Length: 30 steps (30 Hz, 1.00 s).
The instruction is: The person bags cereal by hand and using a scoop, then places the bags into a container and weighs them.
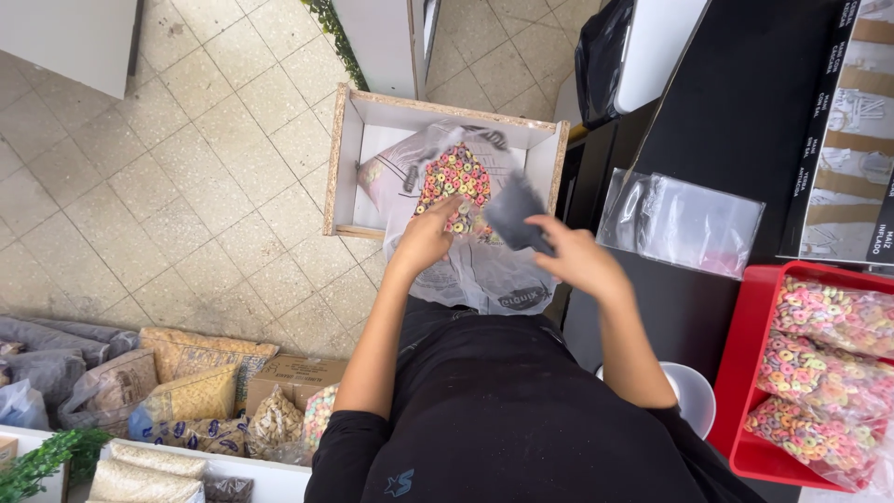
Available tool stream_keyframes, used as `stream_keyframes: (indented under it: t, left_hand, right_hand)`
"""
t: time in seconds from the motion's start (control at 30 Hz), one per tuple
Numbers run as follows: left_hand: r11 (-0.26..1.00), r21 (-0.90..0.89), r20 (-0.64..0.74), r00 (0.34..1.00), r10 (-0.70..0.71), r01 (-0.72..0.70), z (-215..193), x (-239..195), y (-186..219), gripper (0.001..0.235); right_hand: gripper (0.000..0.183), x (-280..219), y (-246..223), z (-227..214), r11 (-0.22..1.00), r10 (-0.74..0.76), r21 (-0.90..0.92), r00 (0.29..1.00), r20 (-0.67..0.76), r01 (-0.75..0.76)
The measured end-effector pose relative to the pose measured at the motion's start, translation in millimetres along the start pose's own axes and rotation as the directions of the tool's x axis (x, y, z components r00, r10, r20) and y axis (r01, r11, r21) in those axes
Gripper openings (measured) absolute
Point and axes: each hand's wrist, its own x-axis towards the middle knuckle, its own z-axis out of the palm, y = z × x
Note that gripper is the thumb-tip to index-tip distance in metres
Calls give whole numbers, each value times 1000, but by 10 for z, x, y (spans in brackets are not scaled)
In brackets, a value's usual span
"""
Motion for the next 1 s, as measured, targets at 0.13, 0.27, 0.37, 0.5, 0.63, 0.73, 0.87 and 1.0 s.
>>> stream_keyframes:
  t: [0.13,0.27,0.37,0.5,0.63,0.73,0.87,1.0]
  left_hand:
    - [999,-32,-3,1000,13,-13,-231,-219,333,72]
    - [993,-113,-29,999,33,-36,-317,-374,452,70]
    - [978,-195,-39,997,73,-79,-414,-438,520,71]
    - [876,-478,21,996,82,-62,-321,-332,253,73]
    - [810,-585,49,995,84,-39,-365,-344,430,70]
    - [783,-619,46,993,105,-54,-361,-344,472,69]
    - [790,-600,-47,991,127,-129,-436,-351,467,68]
    - [867,-481,-93,991,95,-128,-280,-276,177,66]
  right_hand:
    - [55,449,-86,440,974,-17,-226,998,64,31]
    - [56,1084,355,1056,964,-33,-260,996,87,54]
    - [54,1121,438,1181,941,-51,-328,995,90,78]
    - [36,670,-27,597,981,-176,81,984,7,175]
    - [27,464,-197,461,925,-241,309,970,29,221]
    - [35,394,-282,519,964,-254,-93,966,-43,249]
    - [29,446,-120,560,957,-279,46,951,-133,287]
    - [36,347,-173,446,953,-270,87,941,-202,292]
